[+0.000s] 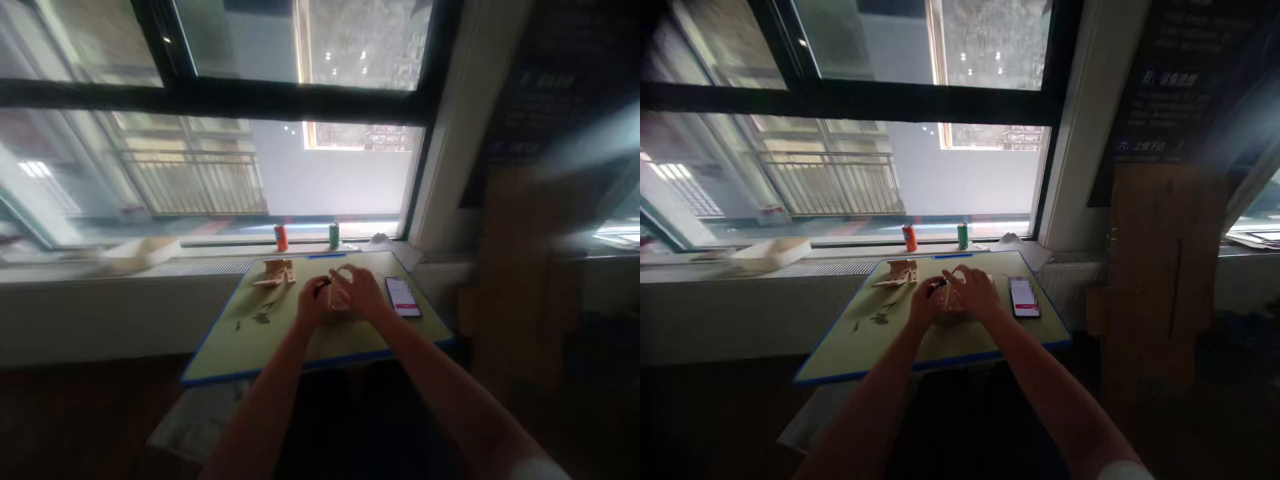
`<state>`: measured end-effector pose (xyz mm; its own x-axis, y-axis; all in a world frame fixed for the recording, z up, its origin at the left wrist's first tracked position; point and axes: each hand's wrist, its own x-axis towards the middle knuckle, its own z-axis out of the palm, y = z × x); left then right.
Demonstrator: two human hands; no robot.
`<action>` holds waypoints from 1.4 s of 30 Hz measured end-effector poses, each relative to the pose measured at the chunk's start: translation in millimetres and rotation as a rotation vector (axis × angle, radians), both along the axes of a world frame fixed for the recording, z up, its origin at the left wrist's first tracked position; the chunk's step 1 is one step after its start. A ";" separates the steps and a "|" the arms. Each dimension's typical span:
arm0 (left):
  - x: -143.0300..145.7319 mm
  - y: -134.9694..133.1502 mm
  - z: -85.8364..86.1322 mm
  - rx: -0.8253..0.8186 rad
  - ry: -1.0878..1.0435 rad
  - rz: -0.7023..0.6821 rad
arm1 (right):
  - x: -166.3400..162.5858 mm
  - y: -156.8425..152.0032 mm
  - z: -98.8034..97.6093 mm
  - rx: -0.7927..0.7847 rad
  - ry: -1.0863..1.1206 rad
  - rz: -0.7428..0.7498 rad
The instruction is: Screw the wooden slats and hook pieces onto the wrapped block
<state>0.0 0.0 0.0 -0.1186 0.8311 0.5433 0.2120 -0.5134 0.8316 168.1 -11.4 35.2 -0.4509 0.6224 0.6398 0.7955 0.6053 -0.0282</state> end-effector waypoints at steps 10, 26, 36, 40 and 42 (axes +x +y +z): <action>-9.1 25.8 15.5 -0.016 -0.047 0.044 | 16.5 40.6 7.6 -0.236 0.461 0.098; -33.3 77.8 -43.7 -0.331 0.075 -0.209 | 37.9 80.4 -27.3 -0.540 1.062 0.305; -46.5 60.5 -24.8 0.149 0.766 0.404 | 40.7 61.7 -27.7 -0.550 0.710 0.270; -64.8 54.6 -21.6 0.082 0.956 0.664 | 42.0 62.8 -29.8 -0.550 0.728 0.333; -71.1 57.0 -23.8 0.079 0.996 0.671 | 41.7 64.1 -31.3 -0.575 0.741 0.359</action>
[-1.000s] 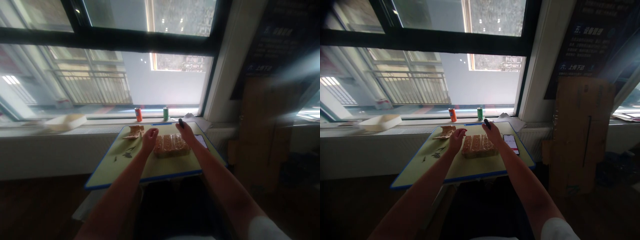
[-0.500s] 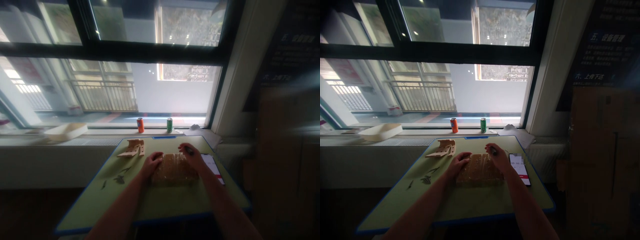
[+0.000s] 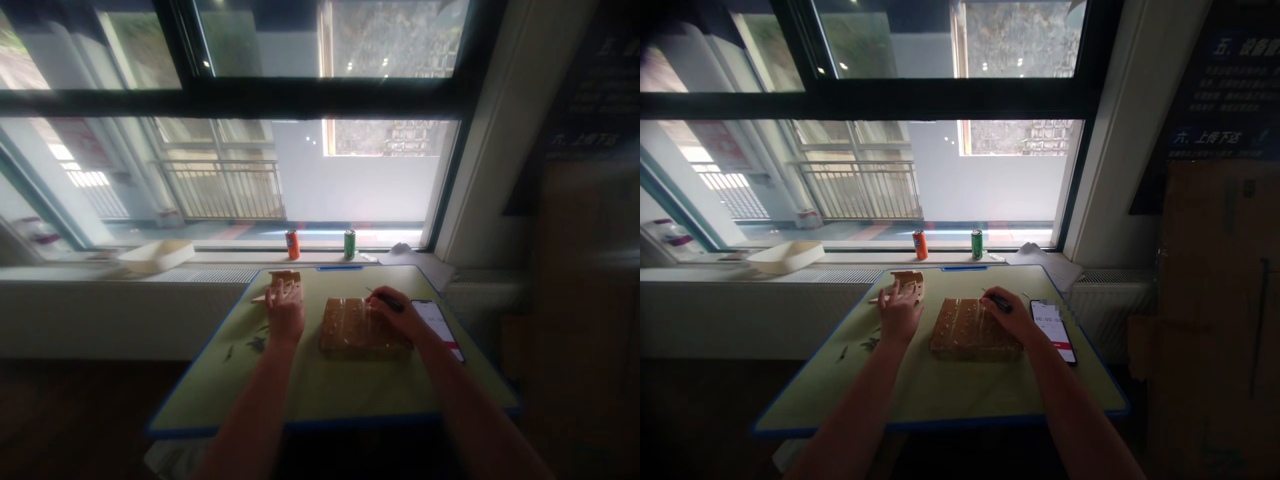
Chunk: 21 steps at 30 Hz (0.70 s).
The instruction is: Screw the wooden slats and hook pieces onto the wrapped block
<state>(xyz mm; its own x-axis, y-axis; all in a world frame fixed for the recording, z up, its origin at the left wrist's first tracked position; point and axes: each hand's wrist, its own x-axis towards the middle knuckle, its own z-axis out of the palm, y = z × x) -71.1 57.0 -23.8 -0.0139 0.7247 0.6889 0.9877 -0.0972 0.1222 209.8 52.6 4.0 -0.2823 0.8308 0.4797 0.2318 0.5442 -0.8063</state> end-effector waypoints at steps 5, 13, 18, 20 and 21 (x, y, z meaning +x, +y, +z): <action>-5.4 12.0 -9.0 -0.011 -0.056 -0.041 | -1.5 0.5 -1.6 -0.102 0.086 0.017; 10.5 -6.8 -0.3 0.042 -0.143 -0.235 | -2.3 0.5 1.5 -0.186 0.220 0.016; 19.7 -30.4 6.7 0.178 -0.152 -0.373 | -1.0 8.5 -4.1 -0.140 0.231 0.000; 22.5 -36.1 8.6 0.250 -0.120 -0.440 | -0.4 10.0 -4.9 -0.144 0.210 0.012; 24.4 -38.6 9.9 0.281 -0.117 -0.459 | -0.2 10.4 -5.0 -0.143 0.198 0.010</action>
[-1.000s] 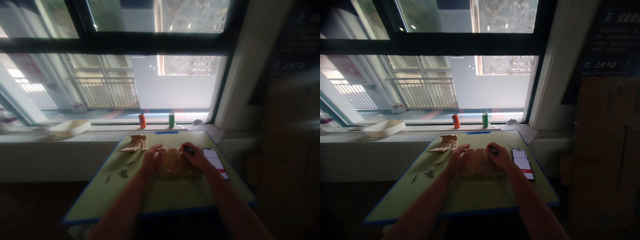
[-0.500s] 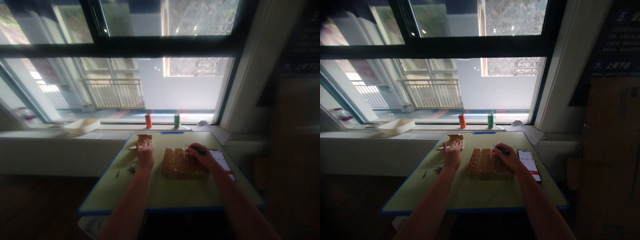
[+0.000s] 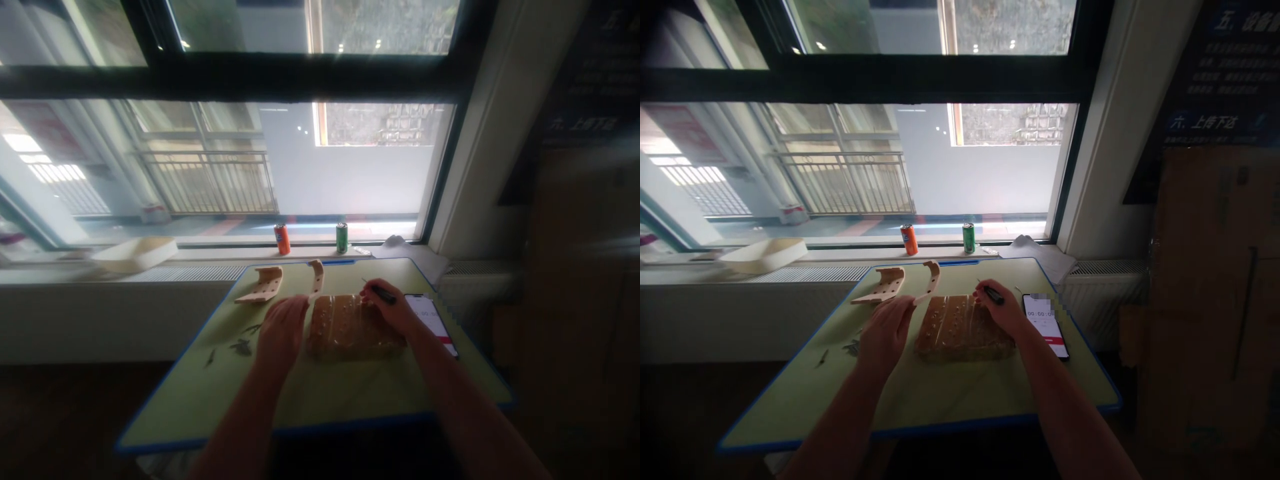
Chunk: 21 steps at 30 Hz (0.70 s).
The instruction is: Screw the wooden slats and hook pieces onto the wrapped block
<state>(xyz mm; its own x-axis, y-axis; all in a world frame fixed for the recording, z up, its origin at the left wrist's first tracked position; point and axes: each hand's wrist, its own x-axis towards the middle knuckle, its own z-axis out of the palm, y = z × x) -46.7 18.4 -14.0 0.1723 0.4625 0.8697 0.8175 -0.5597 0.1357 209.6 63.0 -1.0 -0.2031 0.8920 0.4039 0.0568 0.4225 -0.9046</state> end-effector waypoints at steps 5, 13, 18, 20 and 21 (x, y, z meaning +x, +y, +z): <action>12.1 -13.6 9.1 -0.004 0.010 -0.217 | 0.4 -0.4 -0.3 0.046 -0.087 -0.056; 17.7 -26.5 20.1 -0.278 -0.069 -0.455 | 1.1 -0.1 -2.3 0.086 -0.182 -0.105; 22.4 -28.6 24.4 -0.417 0.009 -0.596 | 0.2 -1.1 -2.2 0.072 -0.154 -0.112; 22.9 -29.4 25.0 -0.450 0.006 -0.598 | 0.1 -1.3 -2.0 0.062 -0.145 -0.108; 22.3 -29.8 25.3 -0.458 -0.002 -0.599 | 0.1 -1.3 -2.0 0.062 -0.148 -0.108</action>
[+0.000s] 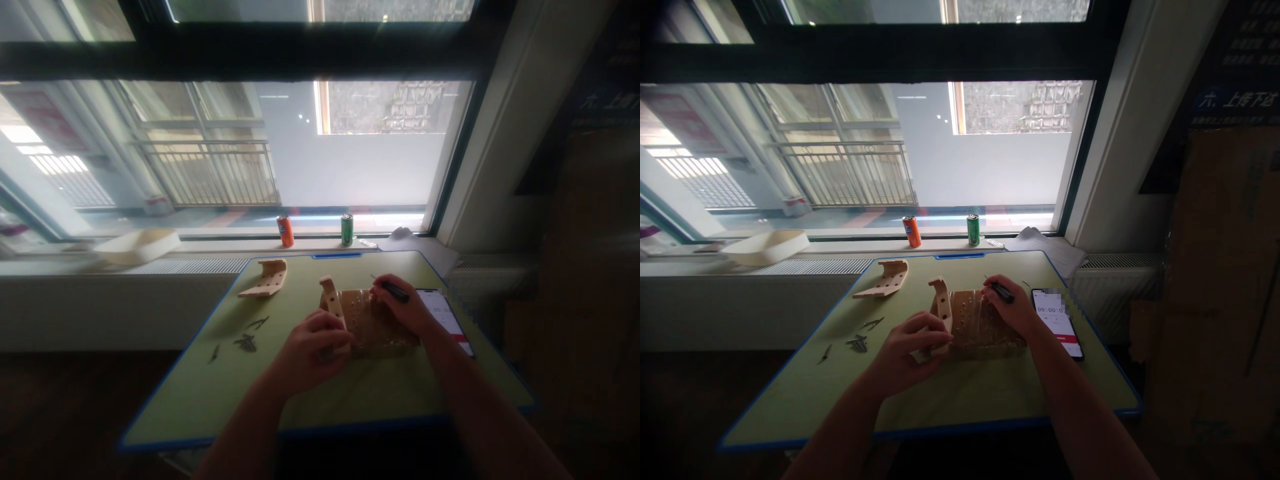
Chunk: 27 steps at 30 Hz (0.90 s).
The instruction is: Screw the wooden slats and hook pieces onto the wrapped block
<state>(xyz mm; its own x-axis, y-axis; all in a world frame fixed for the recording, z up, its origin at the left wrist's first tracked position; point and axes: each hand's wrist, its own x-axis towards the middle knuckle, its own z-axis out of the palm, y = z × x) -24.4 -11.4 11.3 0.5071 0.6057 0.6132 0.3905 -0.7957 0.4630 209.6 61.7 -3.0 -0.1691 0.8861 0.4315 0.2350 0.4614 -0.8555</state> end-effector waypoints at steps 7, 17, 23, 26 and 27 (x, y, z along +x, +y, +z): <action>-10.6 -3.7 3.3 -0.074 -0.012 -0.052 | -1.1 0.6 -1.3 0.013 -0.015 -0.014; -19.5 -1.0 1.1 -0.001 0.081 0.055 | -2.1 0.1 2.3 -0.121 0.086 0.027; -22.4 17.7 -12.0 -0.105 -0.042 0.101 | 1.6 -0.8 2.3 -0.098 0.064 -0.070; -21.3 25.6 -18.2 -0.135 -0.044 0.194 | 6.4 -2.2 2.8 -0.110 0.143 -0.181; -21.0 27.6 -20.2 -0.135 -0.030 0.219 | 8.5 -2.6 3.4 -0.116 0.158 -0.199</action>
